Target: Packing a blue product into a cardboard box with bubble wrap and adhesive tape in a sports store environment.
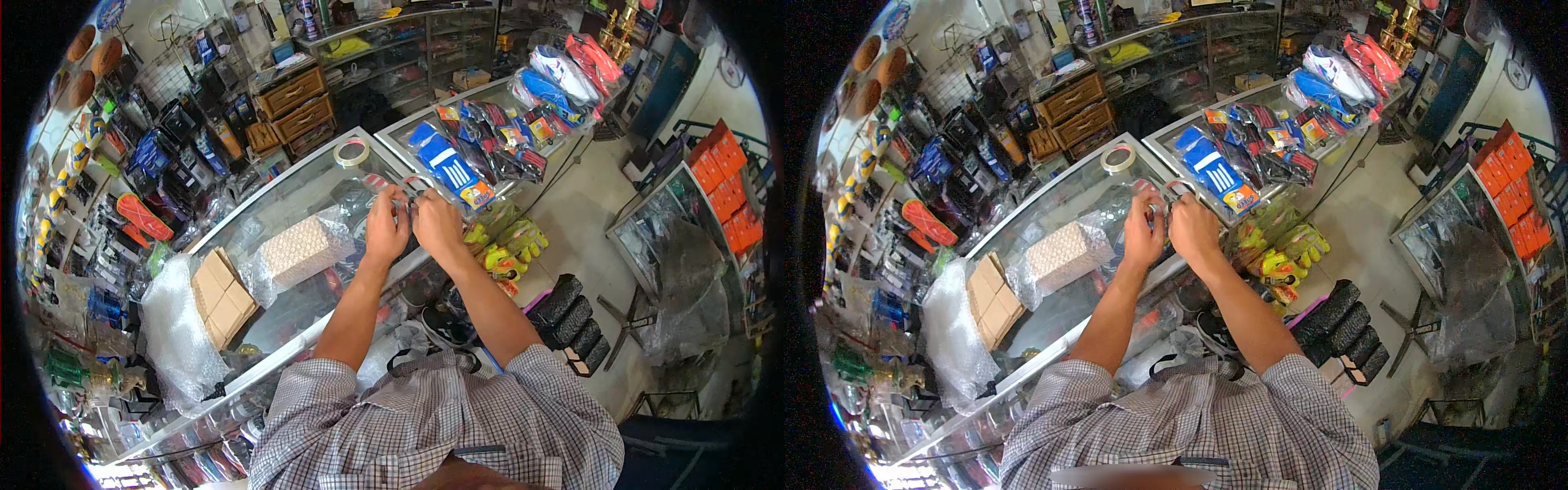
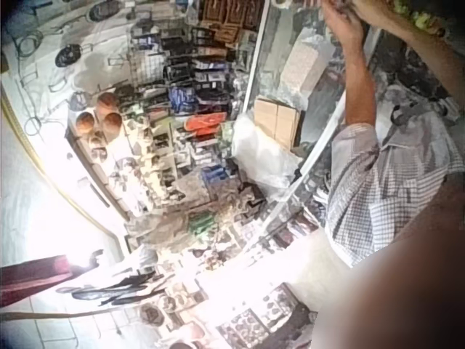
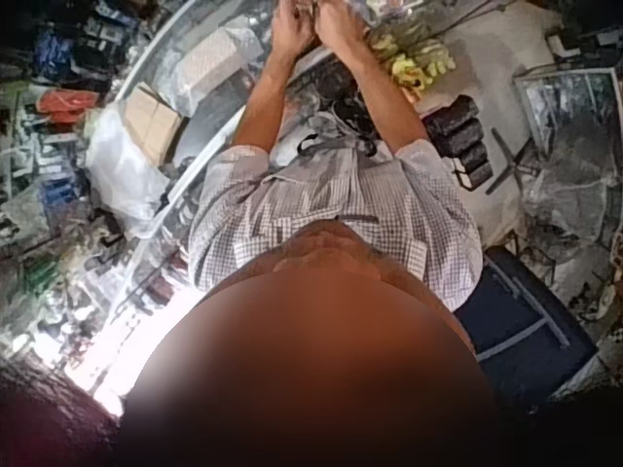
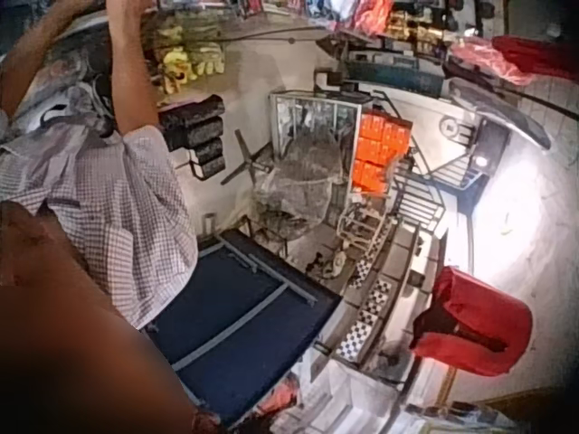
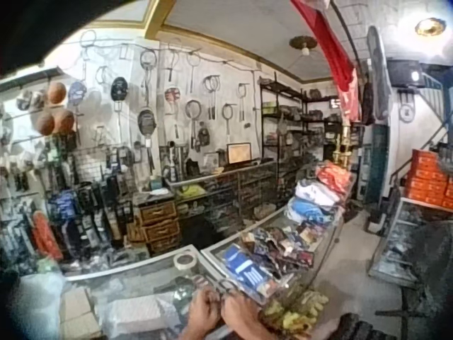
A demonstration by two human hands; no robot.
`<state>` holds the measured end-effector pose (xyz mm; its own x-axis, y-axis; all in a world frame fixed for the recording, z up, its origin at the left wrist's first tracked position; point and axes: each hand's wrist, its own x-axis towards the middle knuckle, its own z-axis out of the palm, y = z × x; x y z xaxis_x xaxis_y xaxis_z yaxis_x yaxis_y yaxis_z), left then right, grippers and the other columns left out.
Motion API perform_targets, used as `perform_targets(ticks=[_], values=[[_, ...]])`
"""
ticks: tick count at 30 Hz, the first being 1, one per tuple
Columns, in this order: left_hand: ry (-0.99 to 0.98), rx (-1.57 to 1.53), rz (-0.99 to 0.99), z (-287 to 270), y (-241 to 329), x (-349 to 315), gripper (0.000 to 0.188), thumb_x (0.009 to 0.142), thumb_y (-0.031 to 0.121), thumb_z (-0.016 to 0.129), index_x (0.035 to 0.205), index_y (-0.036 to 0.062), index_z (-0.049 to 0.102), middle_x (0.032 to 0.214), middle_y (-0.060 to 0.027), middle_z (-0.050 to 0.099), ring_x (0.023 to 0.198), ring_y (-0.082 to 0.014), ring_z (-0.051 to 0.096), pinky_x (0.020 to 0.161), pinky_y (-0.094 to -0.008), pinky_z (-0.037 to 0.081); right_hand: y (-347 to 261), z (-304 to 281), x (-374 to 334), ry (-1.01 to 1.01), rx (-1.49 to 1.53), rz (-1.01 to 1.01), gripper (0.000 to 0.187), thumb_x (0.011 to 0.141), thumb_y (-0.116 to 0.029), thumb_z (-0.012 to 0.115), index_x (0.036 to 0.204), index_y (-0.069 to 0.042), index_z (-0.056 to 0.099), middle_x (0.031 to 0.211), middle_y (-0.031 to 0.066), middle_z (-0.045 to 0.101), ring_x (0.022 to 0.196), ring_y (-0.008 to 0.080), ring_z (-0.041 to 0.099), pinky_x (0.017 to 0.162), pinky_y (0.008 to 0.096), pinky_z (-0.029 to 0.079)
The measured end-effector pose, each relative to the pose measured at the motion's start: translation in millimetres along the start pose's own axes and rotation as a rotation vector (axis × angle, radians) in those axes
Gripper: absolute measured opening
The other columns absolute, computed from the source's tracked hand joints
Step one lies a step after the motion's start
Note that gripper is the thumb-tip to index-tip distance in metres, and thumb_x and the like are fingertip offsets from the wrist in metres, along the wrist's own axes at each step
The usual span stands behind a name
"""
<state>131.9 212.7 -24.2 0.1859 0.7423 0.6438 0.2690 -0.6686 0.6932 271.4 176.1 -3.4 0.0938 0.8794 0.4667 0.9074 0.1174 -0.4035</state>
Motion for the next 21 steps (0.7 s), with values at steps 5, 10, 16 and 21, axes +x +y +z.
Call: perform_targets(ticks=[5,10,16,21], values=[[0.252,-0.007,0.242,-13.8,25.1,-20.9,0.037,0.093,-0.006,0.069,0.127,0.0014,0.057,0.128,-0.0202,0.073,0.087,-0.0287,0.069,0.076,-0.0390,0.055,-20.4,-9.6,-2.0,0.104,0.209,-0.066,0.014,0.092,-0.011,0.077,0.102,-0.001,0.077,0.111,0.0191,0.075,0.097,0.0457,0.074,0.081,0.0527,0.059],[0.271,0.178,0.210,-77.1,36.6,-31.8,0.042,0.092,-0.005,0.069,0.131,0.0044,0.056,0.133,-0.0188,0.073,0.116,-0.0360,0.069,0.101,-0.0474,0.047,-56.2,-4.2,9.0,0.059,0.392,-0.180,0.035,0.091,-0.015,0.083,0.122,-0.001,0.074,0.119,0.0196,0.075,0.106,0.0423,0.073,0.087,0.0476,0.059],[0.422,0.543,0.073,-158.6,31.6,-75.8,0.053,0.096,0.001,0.070,0.144,0.0051,0.050,0.145,-0.0184,0.068,0.135,-0.0358,0.058,0.117,-0.0504,0.036,-99.4,29.4,3.8,-0.012,0.724,-0.480,0.086,0.089,-0.028,0.089,0.160,-0.005,0.047,0.152,0.0252,0.056,0.142,0.0464,0.053,0.120,0.0539,0.042],[0.357,0.570,-0.035,-201.2,4.9,-122.4,0.087,0.087,0.026,0.090,0.156,0.0068,0.041,0.170,-0.0198,0.048,0.149,-0.0375,0.050,0.120,-0.0513,0.030,-107.5,64.2,0.2,-0.230,0.800,-0.523,0.107,0.081,-0.028,0.094,0.168,-0.008,0.035,0.163,0.0254,0.045,0.152,0.0457,0.044,0.123,0.0562,0.039]])
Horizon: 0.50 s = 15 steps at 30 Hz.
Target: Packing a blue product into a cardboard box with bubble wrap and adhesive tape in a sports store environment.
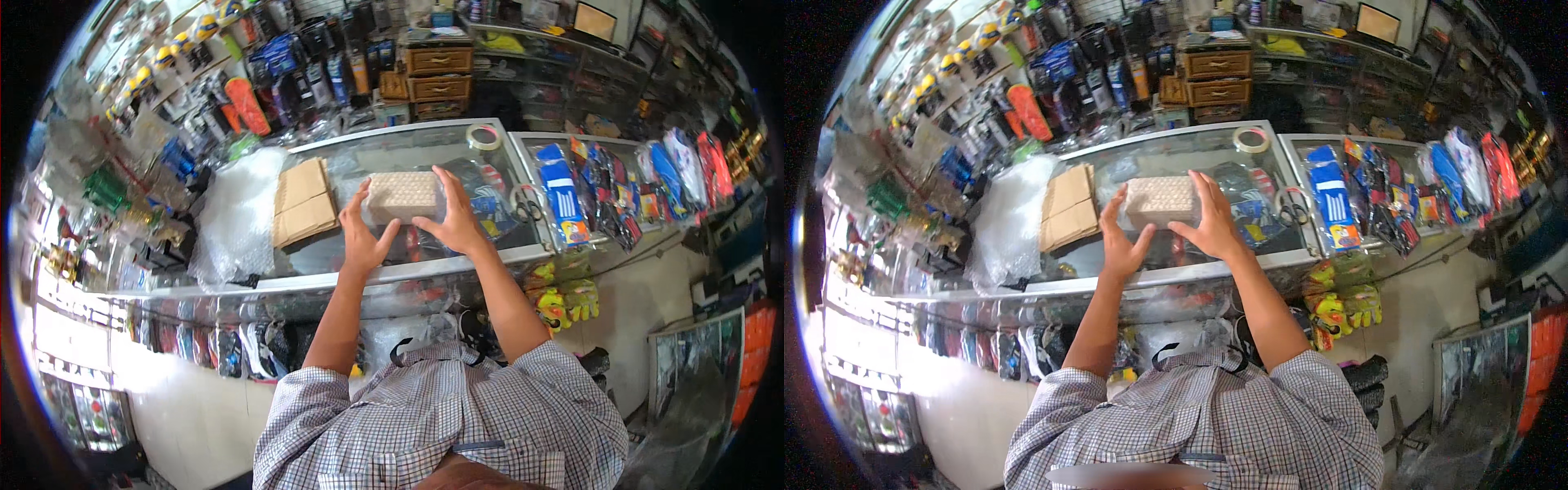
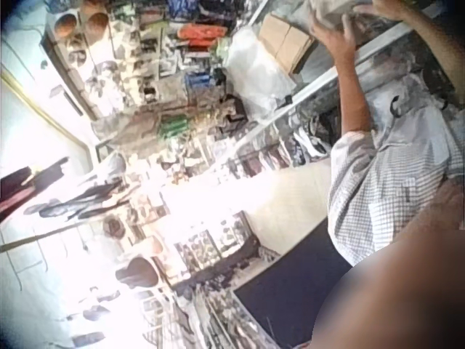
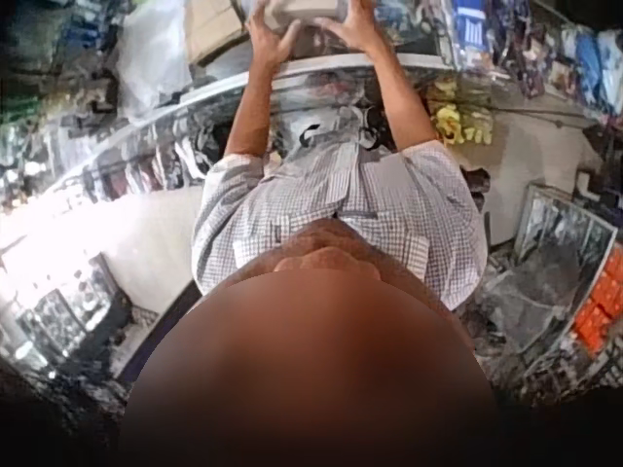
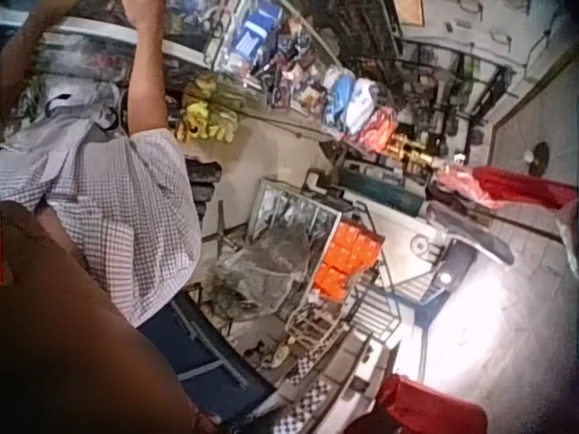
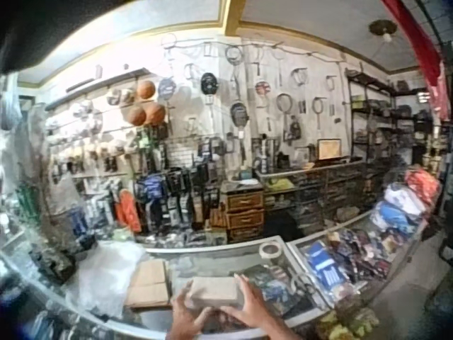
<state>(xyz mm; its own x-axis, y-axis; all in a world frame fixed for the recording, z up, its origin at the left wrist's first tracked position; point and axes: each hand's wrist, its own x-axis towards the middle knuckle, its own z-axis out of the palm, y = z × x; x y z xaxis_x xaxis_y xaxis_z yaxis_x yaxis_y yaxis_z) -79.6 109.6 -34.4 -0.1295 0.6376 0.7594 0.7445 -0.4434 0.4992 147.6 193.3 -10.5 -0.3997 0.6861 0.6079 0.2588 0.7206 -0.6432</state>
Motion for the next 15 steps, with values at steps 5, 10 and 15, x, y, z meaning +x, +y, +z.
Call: perform_targets(ticks=[5,10,15], values=[[-0.152,0.058,-0.080,-0.6,3.5,1.4,0.113,0.077,0.039,0.099,0.162,0.0075,0.033,0.172,-0.0187,0.042,0.156,-0.0393,0.042,0.125,-0.0521,0.030,13.8,13.5,-5.6,-0.094,0.014,0.081,0.114,0.075,-0.023,0.097,0.170,-0.017,0.035,0.166,0.0239,0.041,0.153,0.0442,0.042,0.124,0.0554,0.040],[-0.171,0.054,-0.147,-1.3,2.3,0.2,0.113,0.074,0.028,0.101,0.163,0.0113,0.033,0.178,-0.0195,0.031,0.158,-0.0422,0.039,0.124,-0.0528,0.031,13.0,15.5,-7.3,0.015,-0.317,0.029,0.117,0.070,-0.012,0.098,0.168,-0.022,0.036,0.167,0.0227,0.043,0.152,0.0441,0.045,0.123,0.0539,0.041],[-0.188,0.083,-0.219,0.0,2.7,3.3,0.114,0.070,0.011,0.101,0.163,0.0157,0.036,0.174,-0.0200,0.031,0.156,-0.0457,0.039,0.122,-0.0558,0.040,18.4,10.8,0.5,-0.159,0.070,0.197,0.114,0.071,-0.008,0.096,0.168,-0.019,0.035,0.163,0.0211,0.051,0.149,0.0436,0.051,0.123,0.0521,0.042]])
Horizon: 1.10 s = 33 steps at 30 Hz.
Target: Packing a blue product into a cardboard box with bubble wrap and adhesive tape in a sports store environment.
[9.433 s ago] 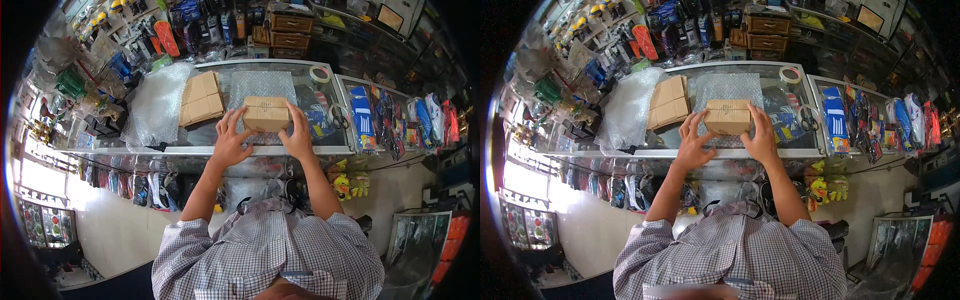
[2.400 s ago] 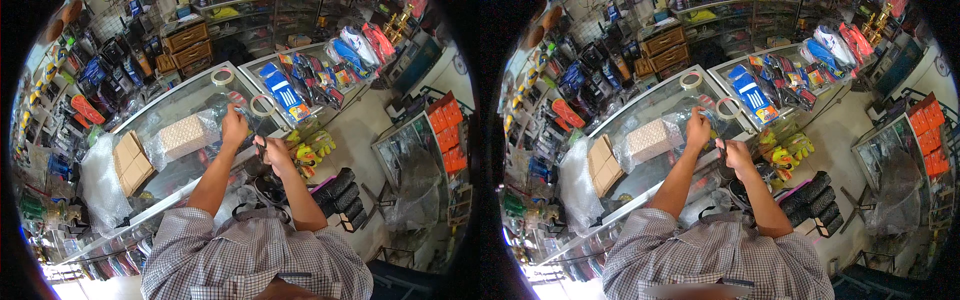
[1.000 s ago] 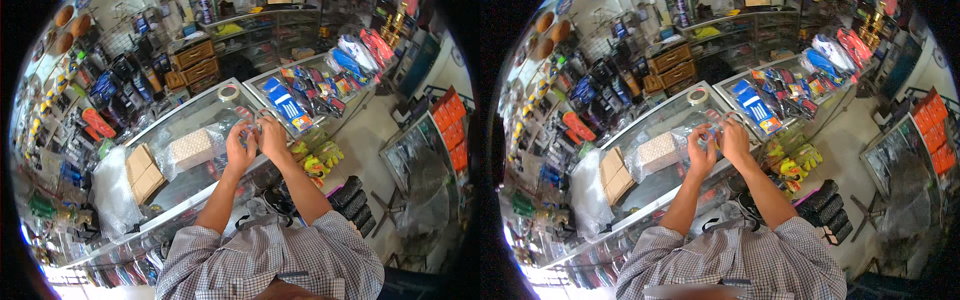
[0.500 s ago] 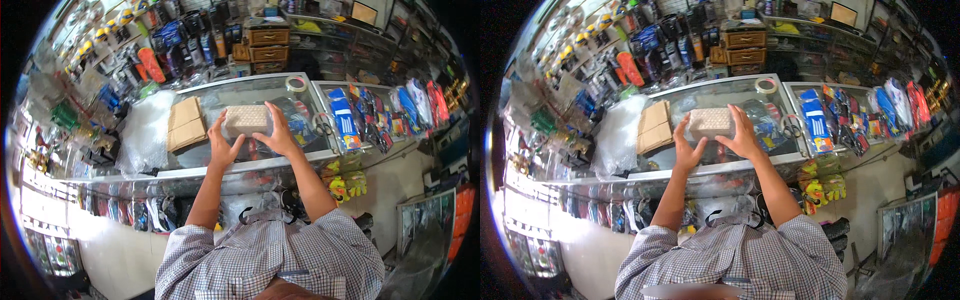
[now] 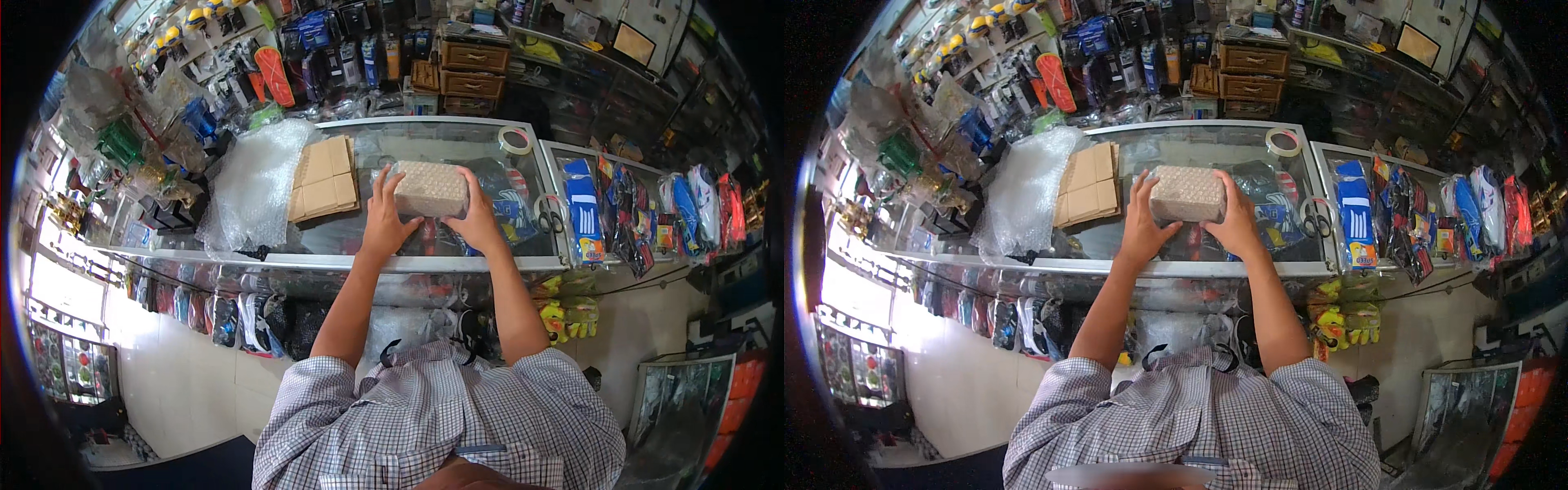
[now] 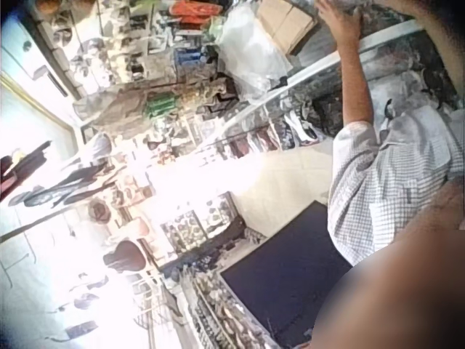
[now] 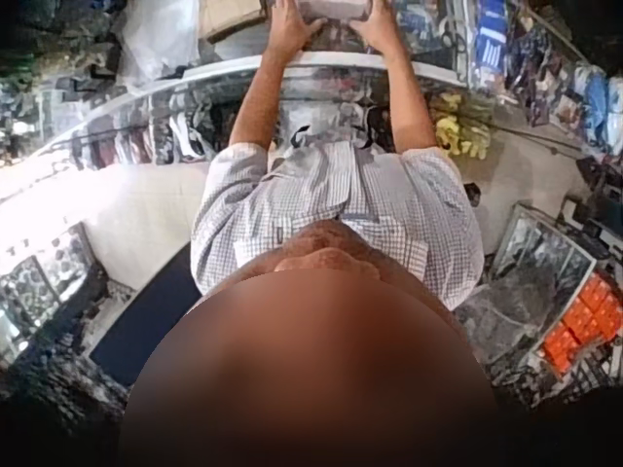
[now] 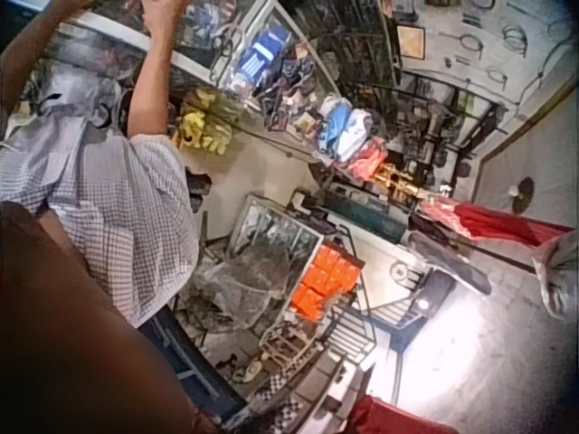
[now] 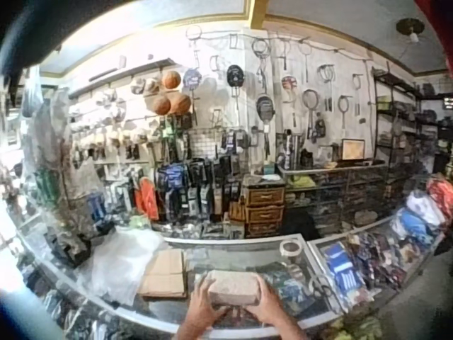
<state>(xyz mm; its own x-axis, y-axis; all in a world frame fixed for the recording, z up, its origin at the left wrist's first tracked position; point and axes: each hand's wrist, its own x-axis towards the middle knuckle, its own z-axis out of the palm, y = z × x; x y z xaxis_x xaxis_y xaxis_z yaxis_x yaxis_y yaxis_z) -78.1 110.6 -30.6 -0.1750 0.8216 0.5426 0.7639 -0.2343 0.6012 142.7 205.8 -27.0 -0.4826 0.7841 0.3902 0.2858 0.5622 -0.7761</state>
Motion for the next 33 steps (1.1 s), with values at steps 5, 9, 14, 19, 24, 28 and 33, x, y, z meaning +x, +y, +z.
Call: perform_targets(ticks=[5,9,14,19,24,28,33], values=[[0.059,-0.048,0.064,-1.7,3.6,-1.1,0.114,0.065,0.006,0.102,0.160,0.0167,0.039,0.166,-0.0205,0.037,0.153,-0.0471,0.041,0.123,-0.0561,0.046,7.6,-1.1,-7.7,0.069,-0.015,-0.073,0.113,0.073,-0.010,0.096,0.169,-0.017,0.036,0.160,0.0215,0.055,0.146,0.0439,0.054,0.122,0.0506,0.044],[0.117,-0.054,0.060,-0.8,4.9,0.4,0.112,0.064,0.007,0.103,0.158,0.0156,0.042,0.162,-0.0205,0.041,0.151,-0.0459,0.044,0.121,-0.0540,0.045,21.0,-0.2,-4.4,0.052,0.187,-0.005,0.111,0.078,-0.022,0.097,0.170,-0.011,0.037,0.161,0.0222,0.053,0.149,0.0385,0.053,0.122,0.0471,0.044],[0.181,-0.077,0.069,-1.5,2.3,-1.4,0.110,0.065,0.010,0.104,0.156,0.0124,0.042,0.158,-0.0208,0.047,0.149,-0.0430,0.047,0.120,-0.0515,0.046,17.2,3.9,-9.8,0.079,0.192,-0.008,0.106,0.082,-0.032,0.097,0.166,-0.002,0.040,0.161,0.0215,0.054,0.147,0.0347,0.055,0.121,0.0447,0.044],[0.268,-0.148,0.046,0.2,-4.1,-4.0,0.101,0.071,0.020,0.105,0.152,0.0075,0.046,0.153,-0.0199,0.050,0.142,-0.0374,0.054,0.116,-0.0467,0.047,6.1,-1.4,-8.7,0.033,0.296,0.173,0.072,0.085,-0.036,0.096,0.139,0.000,0.066,0.130,0.0173,0.076,0.120,0.0314,0.074,0.105,0.0428,0.056],[0.297,-0.173,0.067,-1.2,-1.9,-3.0,0.089,0.075,0.024,0.102,0.147,0.0078,0.053,0.151,-0.0196,0.051,0.141,-0.0383,0.054,0.113,-0.0469,0.048,2.6,-1.1,-8.9,0.105,0.138,0.117,0.059,0.090,-0.042,0.089,0.126,0.002,0.072,0.113,0.0198,0.081,0.106,0.0341,0.079,0.095,0.0441,0.059],[0.223,-0.026,0.112,-8.2,8.7,-2.6,0.059,0.086,0.021,0.093,0.140,0.0120,0.071,0.153,-0.0218,0.048,0.143,-0.0427,0.052,0.115,-0.0488,0.047,-13.7,-1.5,-7.1,0.090,0.075,0.158,0.057,0.091,-0.044,0.087,0.121,0.002,0.074,0.108,0.0212,0.082,0.102,0.0366,0.079,0.091,0.0454,0.059],[0.199,-0.143,0.072,-5.1,6.8,3.4,0.041,0.091,0.021,0.088,0.131,0.0165,0.080,0.152,-0.0257,0.048,0.142,-0.0454,0.051,0.114,-0.0517,0.046,-9.6,-1.4,-7.3,0.092,0.013,0.161,0.061,0.090,-0.043,0.089,0.128,0.002,0.071,0.116,0.0212,0.080,0.109,0.0375,0.078,0.095,0.0461,0.058]])
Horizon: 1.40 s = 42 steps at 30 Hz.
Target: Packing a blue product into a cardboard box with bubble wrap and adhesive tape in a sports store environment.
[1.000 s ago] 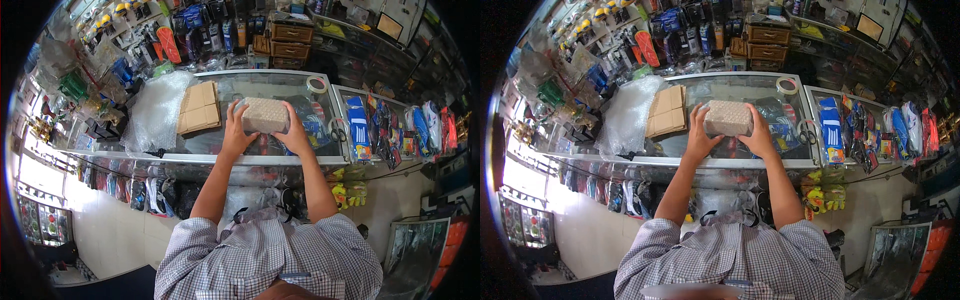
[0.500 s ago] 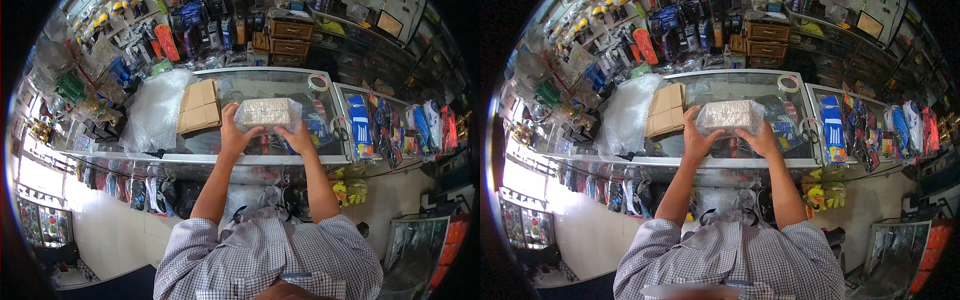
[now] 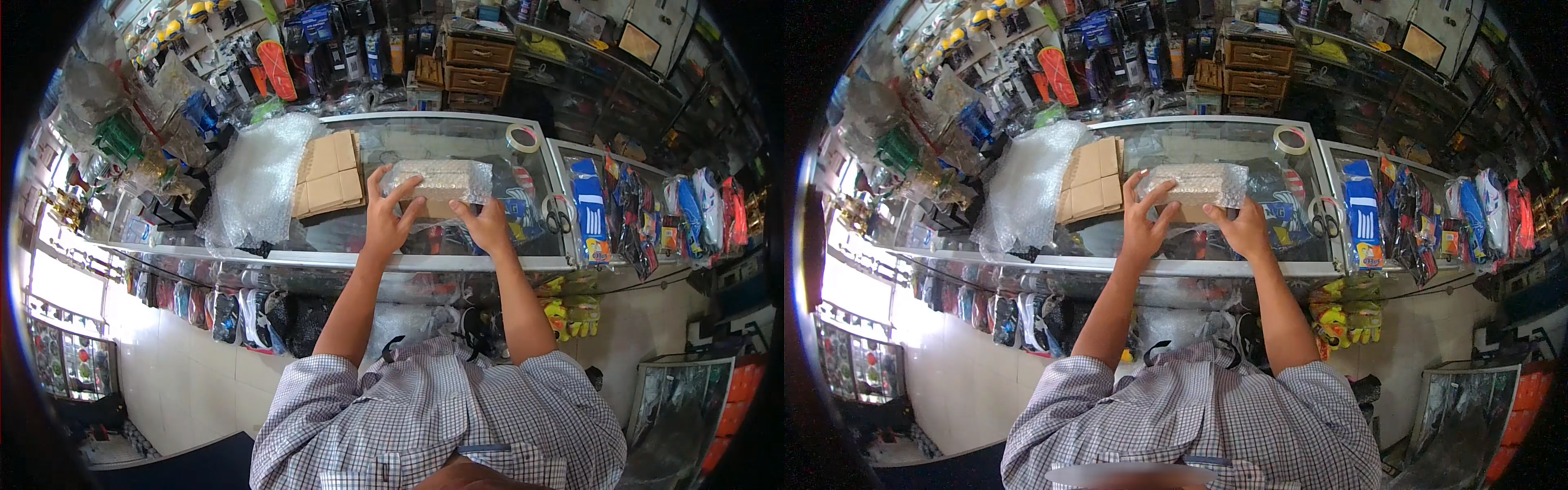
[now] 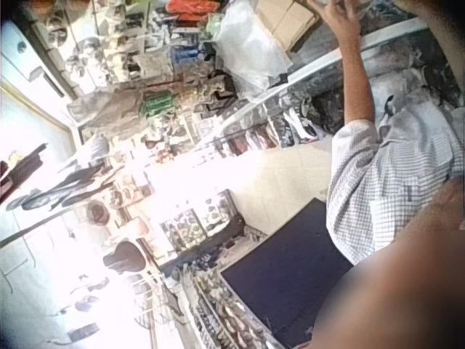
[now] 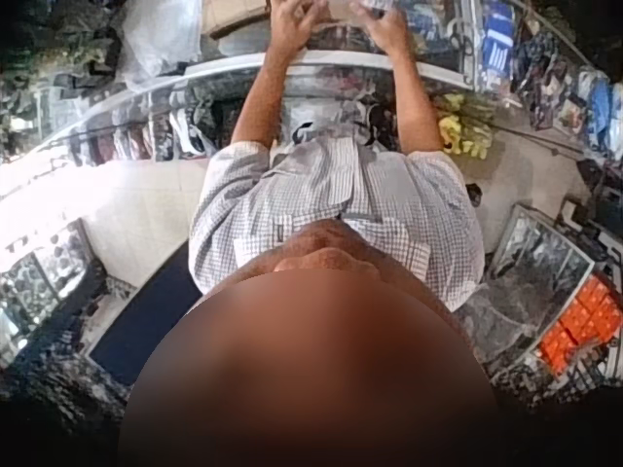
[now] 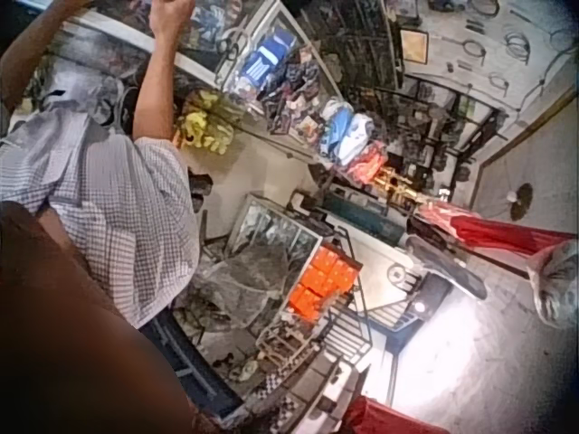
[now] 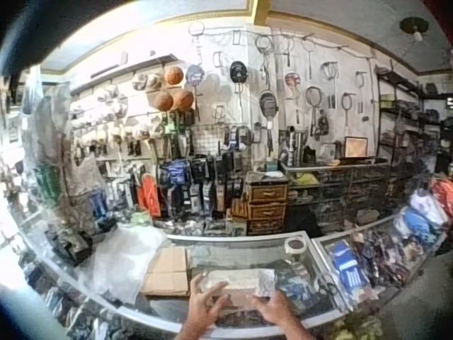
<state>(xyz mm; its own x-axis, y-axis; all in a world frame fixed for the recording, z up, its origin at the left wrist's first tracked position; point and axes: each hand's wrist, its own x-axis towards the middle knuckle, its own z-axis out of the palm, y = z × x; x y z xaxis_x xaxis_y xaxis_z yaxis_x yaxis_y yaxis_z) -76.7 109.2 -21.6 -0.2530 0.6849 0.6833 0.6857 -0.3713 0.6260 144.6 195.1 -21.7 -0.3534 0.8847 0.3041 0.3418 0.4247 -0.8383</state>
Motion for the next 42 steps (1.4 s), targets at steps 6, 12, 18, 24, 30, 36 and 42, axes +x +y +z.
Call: perform_targets(ticks=[6,12,18,24,30,36,42], values=[[0.034,-0.033,-0.082,-5.8,1.9,-3.0,0.039,0.092,0.019,0.087,0.130,0.0168,0.080,0.150,-0.0263,0.049,0.142,-0.0448,0.051,0.112,-0.0507,0.047,-7.7,-5.1,-16.3,-0.149,0.113,-0.029,0.095,0.080,-0.037,0.098,0.154,0.000,0.051,0.139,0.0221,0.070,0.127,0.0363,0.069,0.107,0.0440,0.054],[-0.129,0.040,-0.089,-25.0,22.4,22.0,0.038,0.096,0.025,0.083,0.132,0.0177,0.078,0.149,-0.0247,0.053,0.137,-0.0420,0.055,0.104,-0.0461,0.052,-5.0,-16.3,-41.8,-0.253,0.196,-0.014,0.116,0.073,-0.027,0.102,0.162,0.009,0.036,0.153,0.0253,0.060,0.139,0.0337,0.063,0.114,0.0400,0.050],[-0.393,0.022,-0.173,-9.1,19.2,56.6,0.040,0.097,0.031,0.082,0.133,0.0156,0.078,0.148,-0.0223,0.058,0.136,-0.0382,0.060,0.108,-0.0451,0.053,-11.9,-13.1,-50.4,-0.173,0.199,0.196,0.097,0.085,-0.019,0.092,0.163,0.006,0.041,0.155,0.0233,0.060,0.133,0.0299,0.067,0.110,0.0387,0.052],[-0.553,0.162,-0.224,11.3,-7.4,85.4,0.048,0.097,0.039,0.082,0.134,0.0078,0.076,0.132,-0.0210,0.071,0.127,-0.0350,0.068,0.104,-0.0445,0.056,-40.8,-5.3,-54.3,0.360,-0.336,0.009,0.066,0.085,-0.024,0.090,0.143,-0.004,0.064,0.137,0.0179,0.066,0.123,0.0374,0.062,0.105,0.0482,0.049],[-0.724,0.035,-0.346,11.2,-4.5,84.5,0.052,0.099,0.040,0.081,0.135,0.0031,0.075,0.117,-0.0220,0.079,0.090,-0.0263,0.074,0.081,-0.0404,0.061,-64.8,-14.5,-41.1,0.182,-0.488,-0.313,0.038,0.084,-0.022,0.089,0.117,-0.008,0.074,0.140,0.0106,0.061,0.135,0.0335,0.052,0.112,0.0519,0.038],[-0.770,0.103,-0.200,3.6,2.9,80.5,0.053,0.097,0.039,0.083,0.136,0.0045,0.075,0.128,-0.0256,0.076,0.115,-0.0352,0.073,0.102,-0.0419,0.057,-60.5,-31.0,-17.0,-0.049,-0.377,-0.317,0.019,0.088,-0.016,0.085,0.098,-0.007,0.072,0.144,0.0074,0.063,0.141,0.0335,0.051,0.117,0.0501,0.034],[-0.798,0.110,-0.228,0.0,-3.4,81.6,0.054,0.095,0.044,0.083,0.138,0.0132,0.077,0.142,-0.0282,0.069,0.143,-0.0411,0.056,0.117,-0.0440,0.048,-37.4,-20.2,-5.4,-0.115,-0.249,-0.230,0.016,0.095,-0.020,0.078,0.102,-0.008,0.072,0.152,0.0093,0.066,0.145,0.0315,0.054,0.119,0.0500,0.034]])
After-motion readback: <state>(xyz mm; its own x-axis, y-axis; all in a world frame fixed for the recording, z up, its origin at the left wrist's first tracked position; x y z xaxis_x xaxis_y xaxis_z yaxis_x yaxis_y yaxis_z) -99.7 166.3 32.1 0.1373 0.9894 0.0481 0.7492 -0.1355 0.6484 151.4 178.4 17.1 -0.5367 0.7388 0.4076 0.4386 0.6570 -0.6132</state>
